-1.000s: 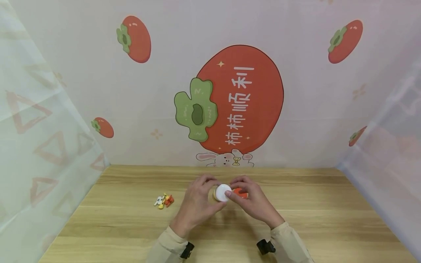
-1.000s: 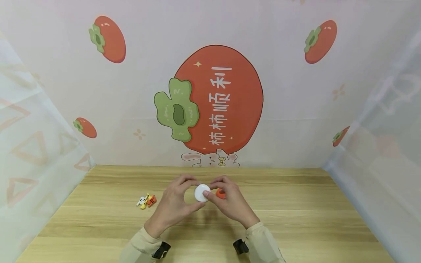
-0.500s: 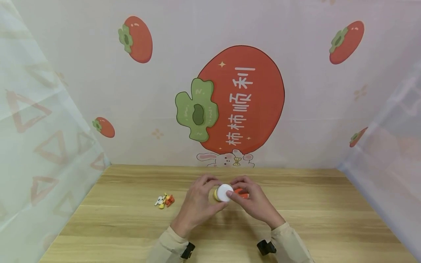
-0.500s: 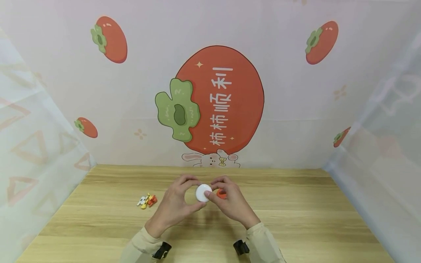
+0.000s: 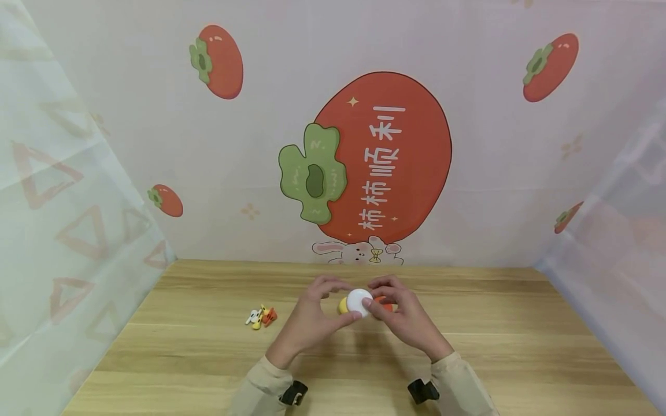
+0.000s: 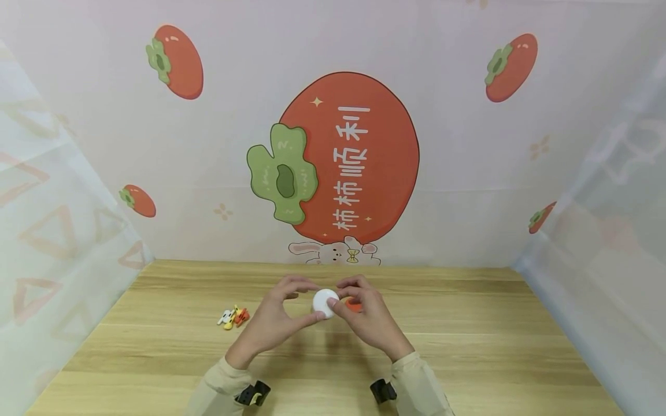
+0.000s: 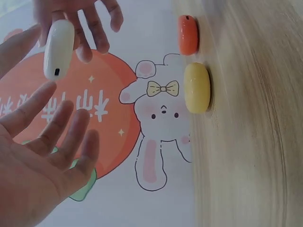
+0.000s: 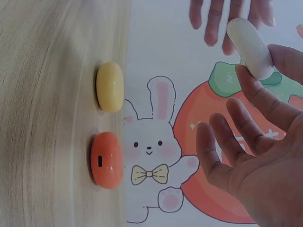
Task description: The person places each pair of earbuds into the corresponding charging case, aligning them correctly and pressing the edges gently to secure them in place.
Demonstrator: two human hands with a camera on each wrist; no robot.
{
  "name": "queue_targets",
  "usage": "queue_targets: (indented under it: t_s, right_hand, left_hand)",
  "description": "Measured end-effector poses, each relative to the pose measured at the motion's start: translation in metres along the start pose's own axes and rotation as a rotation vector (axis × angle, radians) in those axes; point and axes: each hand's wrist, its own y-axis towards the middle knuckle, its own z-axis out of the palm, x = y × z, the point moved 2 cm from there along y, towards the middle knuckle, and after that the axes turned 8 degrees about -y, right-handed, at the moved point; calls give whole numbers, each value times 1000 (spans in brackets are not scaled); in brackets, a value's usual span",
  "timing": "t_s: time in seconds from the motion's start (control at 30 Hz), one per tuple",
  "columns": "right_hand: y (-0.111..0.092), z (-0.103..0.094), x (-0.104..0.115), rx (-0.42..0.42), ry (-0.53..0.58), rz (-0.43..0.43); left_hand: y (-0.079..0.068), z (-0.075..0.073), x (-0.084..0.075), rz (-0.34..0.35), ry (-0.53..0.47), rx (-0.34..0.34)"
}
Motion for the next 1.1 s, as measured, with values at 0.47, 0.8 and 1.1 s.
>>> queue_targets:
  t_s: [0.47,0.8,1.1]
  right_hand:
    - [0,-2,1,-5,-20,-35]
    - [1,-1,2,15,-43,-53]
    - [0,2,5,-62,-138,-51]
  left_hand:
    - [1,-4,11,-173,-260,98]
    - [2,-4,13,-223,-344,96]
    - [1,-4,8,-263,-342,-15]
